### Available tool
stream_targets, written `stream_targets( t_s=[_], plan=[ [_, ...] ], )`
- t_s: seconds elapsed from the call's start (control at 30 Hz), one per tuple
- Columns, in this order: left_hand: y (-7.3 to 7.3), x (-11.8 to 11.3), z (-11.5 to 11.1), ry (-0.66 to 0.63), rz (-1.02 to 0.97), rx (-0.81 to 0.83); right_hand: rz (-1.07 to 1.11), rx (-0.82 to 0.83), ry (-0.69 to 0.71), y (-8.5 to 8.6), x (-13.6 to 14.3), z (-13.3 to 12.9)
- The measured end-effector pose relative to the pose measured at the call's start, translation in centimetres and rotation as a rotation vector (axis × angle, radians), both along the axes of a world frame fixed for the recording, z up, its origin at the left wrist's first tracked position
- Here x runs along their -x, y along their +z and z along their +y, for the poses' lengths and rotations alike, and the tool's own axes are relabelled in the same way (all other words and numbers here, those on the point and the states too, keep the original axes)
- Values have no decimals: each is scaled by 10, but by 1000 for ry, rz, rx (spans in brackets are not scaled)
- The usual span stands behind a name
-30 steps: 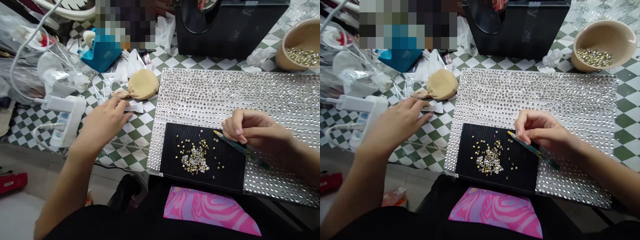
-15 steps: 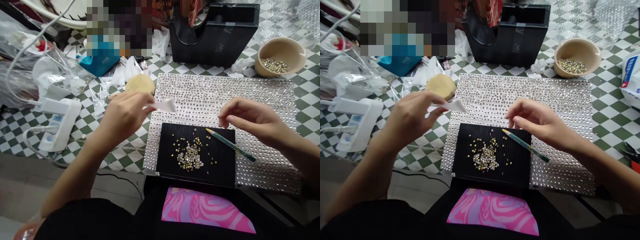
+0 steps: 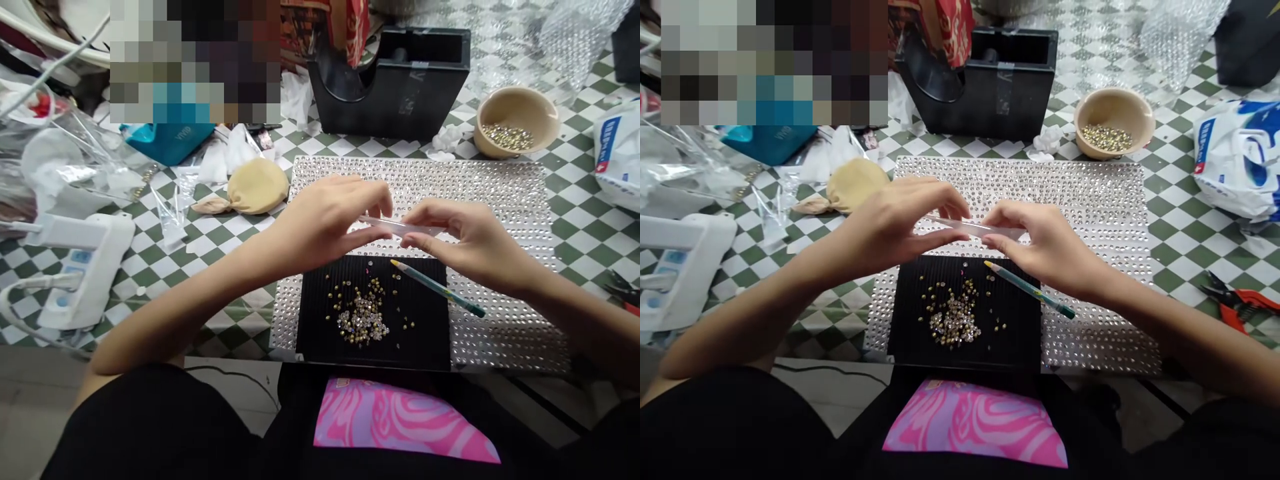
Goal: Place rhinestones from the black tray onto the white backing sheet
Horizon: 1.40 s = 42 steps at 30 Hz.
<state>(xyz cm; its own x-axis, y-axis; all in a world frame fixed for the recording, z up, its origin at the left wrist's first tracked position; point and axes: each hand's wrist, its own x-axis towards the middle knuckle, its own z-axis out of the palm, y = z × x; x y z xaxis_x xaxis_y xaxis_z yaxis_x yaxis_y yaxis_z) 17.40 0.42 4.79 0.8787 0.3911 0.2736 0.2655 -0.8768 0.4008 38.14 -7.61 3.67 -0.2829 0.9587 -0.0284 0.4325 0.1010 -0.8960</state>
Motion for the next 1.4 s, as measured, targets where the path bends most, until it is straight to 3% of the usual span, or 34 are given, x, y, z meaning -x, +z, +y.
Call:
stream_targets(
  t_s=[0.1,0.27,0.43,0.6,0.8,0.97,1.13,1.4],
  plan=[
    [0,-2,3,29,-104,230,7,-17,-24,0,-2,2],
    [0,-9,2,86,-230,477,45,8,-31,-2,-3,3],
    [-5,-13,4,98,-322,612,99,54,-32,-4,-4,4],
    [-12,-17,6,21,-443,737,201,114,30,-6,-4,7],
    [-17,-22,5,57,-547,837,138,42,112,-9,1,3],
    [-16,-25,3,80,-538,775,91,-12,44,-10,4,0],
    [-14,-28,4,192,-578,656,103,-5,42,-10,4,1],
    [-9,-32,3,210,-569,543,-40,-53,36,-9,1,3]
  ],
)
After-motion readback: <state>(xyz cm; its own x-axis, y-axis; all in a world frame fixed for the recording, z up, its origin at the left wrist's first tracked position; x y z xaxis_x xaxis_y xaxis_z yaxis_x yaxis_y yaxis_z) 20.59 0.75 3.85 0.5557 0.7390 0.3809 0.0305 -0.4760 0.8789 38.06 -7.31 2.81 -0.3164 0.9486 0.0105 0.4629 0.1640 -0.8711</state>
